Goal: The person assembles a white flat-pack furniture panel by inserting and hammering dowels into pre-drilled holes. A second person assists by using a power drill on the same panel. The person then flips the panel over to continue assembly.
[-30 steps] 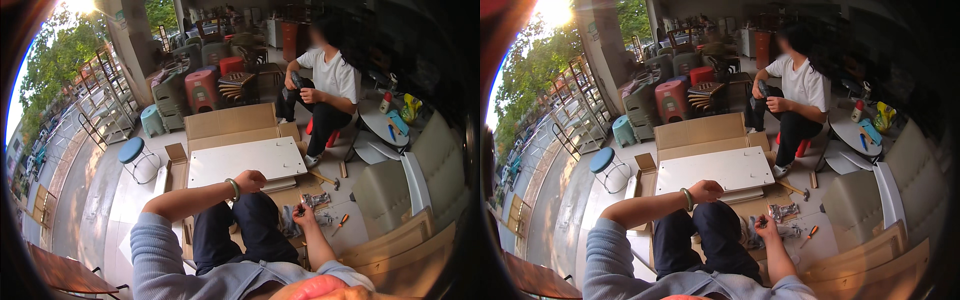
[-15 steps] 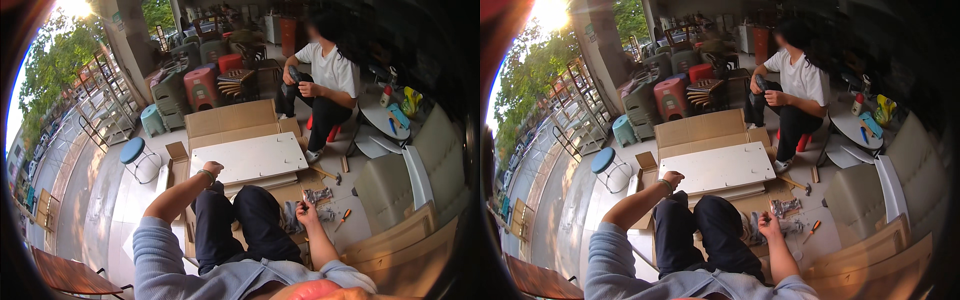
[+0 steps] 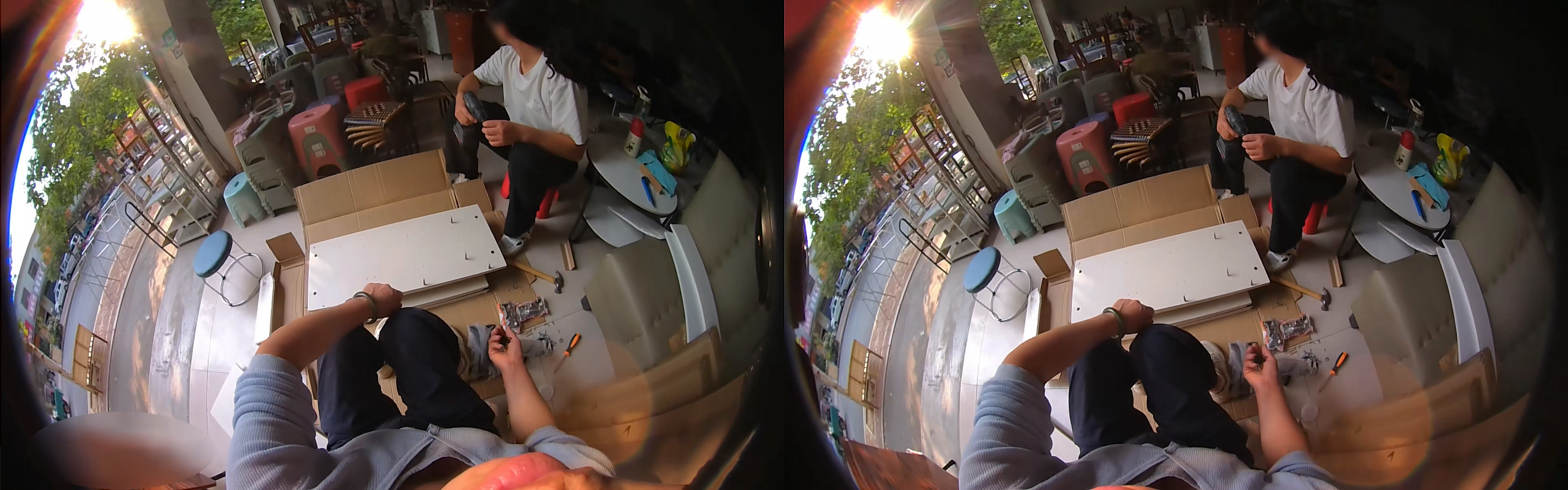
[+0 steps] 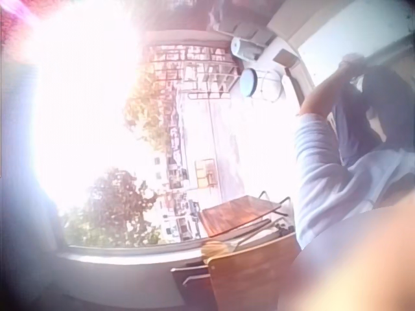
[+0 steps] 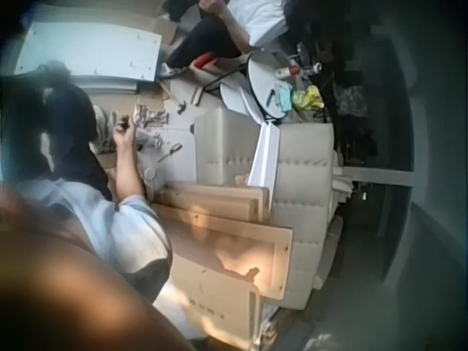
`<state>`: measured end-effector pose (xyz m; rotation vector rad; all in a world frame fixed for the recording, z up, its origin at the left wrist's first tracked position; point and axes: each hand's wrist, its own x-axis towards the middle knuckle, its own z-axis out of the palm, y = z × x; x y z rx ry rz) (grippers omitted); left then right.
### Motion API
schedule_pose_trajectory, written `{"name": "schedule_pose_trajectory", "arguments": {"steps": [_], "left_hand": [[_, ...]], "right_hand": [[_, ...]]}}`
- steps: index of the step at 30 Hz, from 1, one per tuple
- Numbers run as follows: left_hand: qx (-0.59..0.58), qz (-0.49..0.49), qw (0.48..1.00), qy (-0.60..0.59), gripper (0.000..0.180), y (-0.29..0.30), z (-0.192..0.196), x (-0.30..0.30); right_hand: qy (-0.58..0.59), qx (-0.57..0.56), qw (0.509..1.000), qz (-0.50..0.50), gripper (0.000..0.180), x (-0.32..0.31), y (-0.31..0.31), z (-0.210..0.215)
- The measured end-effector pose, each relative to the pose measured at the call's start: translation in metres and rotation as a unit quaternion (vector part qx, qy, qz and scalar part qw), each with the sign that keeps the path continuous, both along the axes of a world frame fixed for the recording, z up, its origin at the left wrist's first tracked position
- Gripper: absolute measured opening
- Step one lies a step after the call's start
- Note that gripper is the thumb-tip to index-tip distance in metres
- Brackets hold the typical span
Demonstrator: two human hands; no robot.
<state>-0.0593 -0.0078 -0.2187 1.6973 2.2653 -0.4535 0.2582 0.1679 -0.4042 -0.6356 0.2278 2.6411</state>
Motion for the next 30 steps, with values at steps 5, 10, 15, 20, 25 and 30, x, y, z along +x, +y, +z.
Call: {"name": "schedule_pose_trajectory", "arguments": {"steps": [5, 10, 15, 20, 25, 30], "left_hand": [[-0.022, 0.055, 0.998, -0.008, 0.03, -0.002, -0.007, -0.013], [-0.065, 0.087, 0.994, -0.016, 0.033, -0.019, -0.029, -0.04], [-0.04, 0.114, 0.991, -0.054, 0.035, -0.024, -0.032, -0.047], [-0.023, 0.094, 0.993, -0.068, 0.036, -0.023, -0.038, -0.051], [0.028, 0.055, 0.992, -0.109, 0.035, -0.013, -0.057, -0.071], [0.104, 0.067, 0.976, -0.178, 0.032, 0.011, -0.061, -0.078]], "right_hand": [[-0.018, 0.017, 1.0, 0.002, 0.033, -0.006, 0.013, 0.005], [-0.018, 0.03, 0.999, 0.025, 0.033, -0.009, 0.011, -0.001], [-0.03, 0.035, 0.998, 0.032, 0.034, -0.011, 0.004, -0.007], [-0.024, 0.053, 0.998, 0.036, 0.035, -0.011, 0.002, -0.005], [-0.023, 0.069, 0.996, 0.061, 0.036, -0.01, 0.004, -0.001], [-0.031, 0.098, 0.994, -0.027, 0.037, -0.009, -0.004, 0.002]]}}
